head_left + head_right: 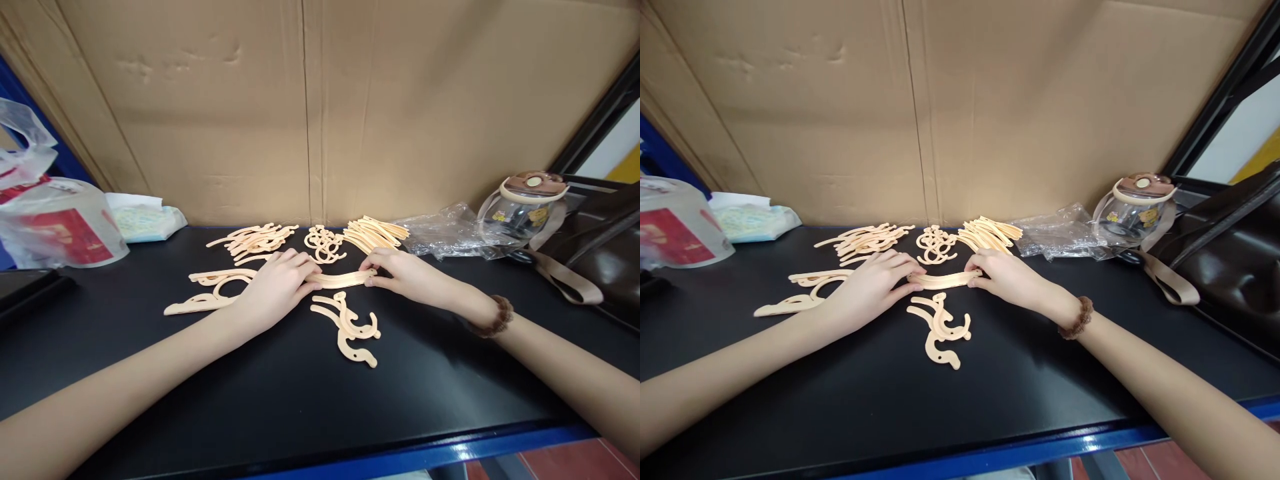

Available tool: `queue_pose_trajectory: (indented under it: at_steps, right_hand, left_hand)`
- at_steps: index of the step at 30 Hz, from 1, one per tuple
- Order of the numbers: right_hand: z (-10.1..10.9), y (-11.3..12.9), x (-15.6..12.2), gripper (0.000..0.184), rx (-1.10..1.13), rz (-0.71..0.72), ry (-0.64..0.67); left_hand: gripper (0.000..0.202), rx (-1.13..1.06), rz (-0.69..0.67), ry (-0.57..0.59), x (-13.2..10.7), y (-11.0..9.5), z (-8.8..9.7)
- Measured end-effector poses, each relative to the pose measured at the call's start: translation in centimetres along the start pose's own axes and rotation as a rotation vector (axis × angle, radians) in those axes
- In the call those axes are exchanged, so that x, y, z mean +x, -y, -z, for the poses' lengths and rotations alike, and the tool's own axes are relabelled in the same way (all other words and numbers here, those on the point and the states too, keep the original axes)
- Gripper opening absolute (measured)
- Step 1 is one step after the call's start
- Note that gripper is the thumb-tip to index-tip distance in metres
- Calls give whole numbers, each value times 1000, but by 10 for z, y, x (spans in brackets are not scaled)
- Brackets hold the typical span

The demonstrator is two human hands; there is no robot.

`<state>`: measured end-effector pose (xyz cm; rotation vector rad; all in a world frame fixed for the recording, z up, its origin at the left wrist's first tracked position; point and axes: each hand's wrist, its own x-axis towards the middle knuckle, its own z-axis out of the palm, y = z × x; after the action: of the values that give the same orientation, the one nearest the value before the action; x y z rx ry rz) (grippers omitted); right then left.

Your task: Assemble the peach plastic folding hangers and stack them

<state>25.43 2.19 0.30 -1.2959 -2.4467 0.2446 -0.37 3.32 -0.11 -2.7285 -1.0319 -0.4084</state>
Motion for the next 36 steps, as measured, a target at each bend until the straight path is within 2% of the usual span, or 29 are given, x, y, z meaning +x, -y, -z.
queue_pose_trajectory:
  at_steps: [10,19,28,33,36]
  right_hand:
    - [3,3,-1,11,6,-5,-57]
    - [10,7,-2,10,-71,77,-271]
    - [5,5,0,13,5,64,-263]
    - [-4,2,2,14,46,104,-249]
    - [-9,-1,3,15,49,94,-245]
  left_hand:
    - [17,100,-40,-80,-2,1,0]
    - [17,70,-28,-127,-3,3,1]
    - [21,87,-35,-129,-3,4,4]
    - [29,106,25,-137,-3,12,7]
    - [30,42,30,-137,-3,18,5]
